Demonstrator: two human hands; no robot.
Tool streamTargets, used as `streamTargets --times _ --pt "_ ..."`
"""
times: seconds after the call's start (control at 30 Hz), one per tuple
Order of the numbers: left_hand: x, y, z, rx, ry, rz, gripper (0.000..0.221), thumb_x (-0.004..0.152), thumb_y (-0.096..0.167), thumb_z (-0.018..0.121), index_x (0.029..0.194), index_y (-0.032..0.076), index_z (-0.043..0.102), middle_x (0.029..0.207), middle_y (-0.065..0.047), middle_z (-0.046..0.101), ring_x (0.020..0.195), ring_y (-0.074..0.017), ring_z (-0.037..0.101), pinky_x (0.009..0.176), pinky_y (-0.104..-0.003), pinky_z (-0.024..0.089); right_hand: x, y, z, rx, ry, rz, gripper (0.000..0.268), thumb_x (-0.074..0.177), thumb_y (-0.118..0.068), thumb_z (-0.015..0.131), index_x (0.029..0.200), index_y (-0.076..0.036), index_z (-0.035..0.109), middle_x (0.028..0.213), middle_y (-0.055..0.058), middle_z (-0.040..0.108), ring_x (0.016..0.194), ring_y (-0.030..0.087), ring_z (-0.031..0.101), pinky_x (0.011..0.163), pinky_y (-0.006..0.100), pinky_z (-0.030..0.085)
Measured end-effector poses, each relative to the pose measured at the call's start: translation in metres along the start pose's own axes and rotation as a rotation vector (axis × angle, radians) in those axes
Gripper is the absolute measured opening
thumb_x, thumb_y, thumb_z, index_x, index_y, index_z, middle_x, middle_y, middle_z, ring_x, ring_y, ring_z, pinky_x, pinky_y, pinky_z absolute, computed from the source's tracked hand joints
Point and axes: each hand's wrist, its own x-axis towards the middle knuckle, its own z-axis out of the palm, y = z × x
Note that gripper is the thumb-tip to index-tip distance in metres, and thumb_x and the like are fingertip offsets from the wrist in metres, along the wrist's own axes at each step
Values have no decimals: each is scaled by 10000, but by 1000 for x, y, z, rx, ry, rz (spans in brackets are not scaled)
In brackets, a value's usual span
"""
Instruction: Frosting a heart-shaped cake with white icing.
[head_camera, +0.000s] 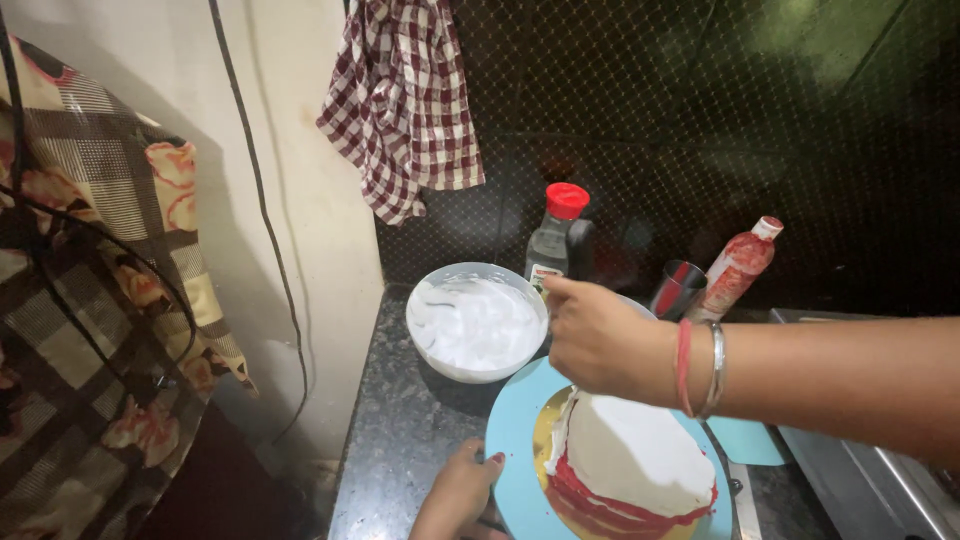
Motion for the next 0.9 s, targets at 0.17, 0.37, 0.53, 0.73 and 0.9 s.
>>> streamTargets --times 0.17,0.37,0.53,0.73,0.9 --pt "4 2 -2 27 1 10 449 992 276 587 1413 154 488 1064 -184 733 695 -311 732 569 -502 635 -6 -15 -20 93 105 -47 198 776 -259 629 677 -177 780 763 37 708 926 258 612 981 399 330" --pt "6 3 -2 55 14 29 456 998 289 592 1417 143 488 1083 -179 718 727 -340 729 575 -515 650 -1 0 4 13 7 8 224 829 -247 620 682 -161 764 731 49 708 839 233 630 1024 399 322" --pt "13 22 1 56 51 42 409 962 267 586 1356 156 580 1094 -193 759 774 -365 768 585 -511 606 -3 -6 -2 87 54 55 224 844 -228 612 680 -179 757 719 52 704 787 244 636 1006 420 334" --pt "15 24 -3 221 320 185 336 921 322 657 1165 105 735 1054 -128 792 858 -296 807 585 -424 624 -1 -7 -6 79 198 23 202 776 -255 627 641 -174 754 710 51 720 810 240 623 937 382 359" --pt "45 -6 -6 492 503 449 368 811 237 791 1153 108 755 1098 -170 764 1029 -299 718 883 -389 552 1 -6 -10 32 61 43 231 851 -251 615 687 -160 751 756 92 750 787 251 627 937 386 360"
